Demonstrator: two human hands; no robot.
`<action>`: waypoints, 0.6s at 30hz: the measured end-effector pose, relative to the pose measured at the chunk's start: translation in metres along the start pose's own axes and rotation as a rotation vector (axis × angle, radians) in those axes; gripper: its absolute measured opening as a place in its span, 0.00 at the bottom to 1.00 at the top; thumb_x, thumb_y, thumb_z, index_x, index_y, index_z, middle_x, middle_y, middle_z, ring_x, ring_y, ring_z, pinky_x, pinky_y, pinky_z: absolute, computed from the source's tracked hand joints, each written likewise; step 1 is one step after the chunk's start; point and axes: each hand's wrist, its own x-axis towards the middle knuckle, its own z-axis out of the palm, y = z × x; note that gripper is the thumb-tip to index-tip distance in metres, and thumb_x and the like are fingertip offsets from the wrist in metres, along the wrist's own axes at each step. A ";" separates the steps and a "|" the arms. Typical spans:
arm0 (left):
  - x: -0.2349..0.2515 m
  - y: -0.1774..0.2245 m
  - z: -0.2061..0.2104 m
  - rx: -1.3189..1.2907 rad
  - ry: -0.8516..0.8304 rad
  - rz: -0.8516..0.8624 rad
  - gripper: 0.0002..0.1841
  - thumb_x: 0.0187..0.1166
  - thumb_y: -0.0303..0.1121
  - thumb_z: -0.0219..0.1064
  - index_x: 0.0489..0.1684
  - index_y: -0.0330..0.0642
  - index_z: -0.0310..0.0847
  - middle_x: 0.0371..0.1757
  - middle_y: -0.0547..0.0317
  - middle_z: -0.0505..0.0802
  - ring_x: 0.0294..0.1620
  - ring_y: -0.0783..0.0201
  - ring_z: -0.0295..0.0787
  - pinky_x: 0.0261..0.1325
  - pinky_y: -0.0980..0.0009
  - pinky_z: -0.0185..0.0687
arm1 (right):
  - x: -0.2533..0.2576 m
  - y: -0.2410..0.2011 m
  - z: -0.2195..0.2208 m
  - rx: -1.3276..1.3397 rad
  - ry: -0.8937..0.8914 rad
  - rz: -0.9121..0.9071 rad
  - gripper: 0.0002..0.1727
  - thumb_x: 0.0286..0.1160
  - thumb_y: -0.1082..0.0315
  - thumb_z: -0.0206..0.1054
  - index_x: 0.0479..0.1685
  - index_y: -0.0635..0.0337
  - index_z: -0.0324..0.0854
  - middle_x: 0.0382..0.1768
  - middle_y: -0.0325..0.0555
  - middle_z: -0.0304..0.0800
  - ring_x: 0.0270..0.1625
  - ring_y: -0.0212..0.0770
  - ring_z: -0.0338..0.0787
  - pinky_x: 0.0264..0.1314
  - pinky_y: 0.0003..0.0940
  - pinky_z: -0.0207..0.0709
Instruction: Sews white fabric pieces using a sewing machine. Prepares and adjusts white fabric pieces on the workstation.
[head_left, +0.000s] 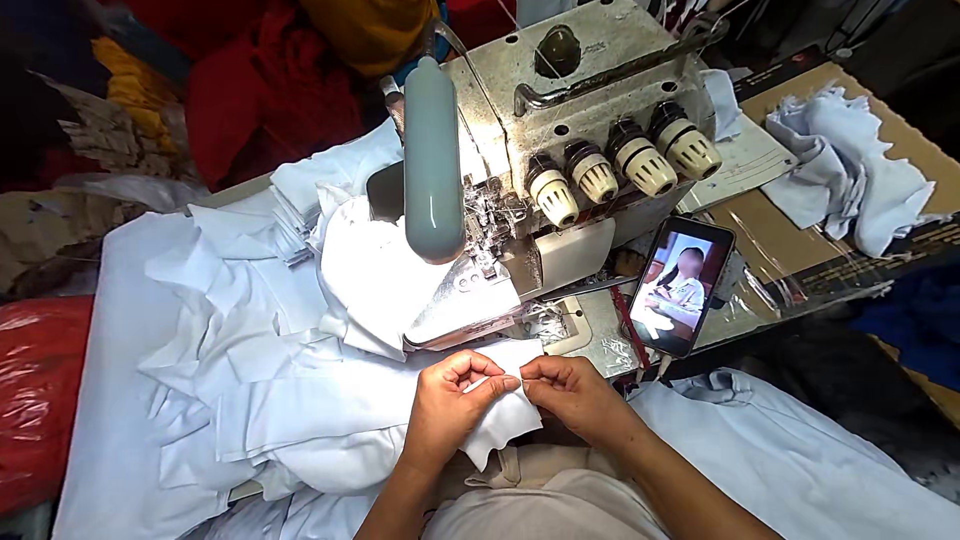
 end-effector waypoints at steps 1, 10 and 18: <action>0.001 0.000 0.000 0.004 -0.001 0.005 0.07 0.59 0.32 0.85 0.27 0.48 0.93 0.19 0.69 0.88 0.16 0.78 0.76 0.21 0.84 0.70 | 0.000 -0.001 -0.001 -0.007 -0.011 -0.002 0.07 0.80 0.71 0.64 0.37 0.59 0.87 0.25 0.32 0.87 0.30 0.22 0.85 0.38 0.20 0.82; 0.010 0.001 -0.032 -0.034 -0.497 0.214 0.21 0.75 0.49 0.74 0.52 0.43 0.78 0.29 0.72 0.85 0.28 0.83 0.79 0.33 0.83 0.77 | -0.004 0.006 0.007 -0.026 0.033 -0.393 0.06 0.75 0.72 0.68 0.41 0.66 0.88 0.32 0.35 0.92 0.33 0.18 0.86 0.39 0.17 0.83; 0.023 0.059 -0.141 0.663 0.043 0.445 0.20 0.73 0.51 0.73 0.55 0.48 0.87 0.20 0.69 0.83 0.17 0.78 0.74 0.19 0.79 0.71 | 0.018 -0.057 0.013 0.088 0.322 -0.439 0.06 0.80 0.73 0.65 0.46 0.64 0.86 0.29 0.35 0.93 0.29 0.25 0.91 0.33 0.21 0.88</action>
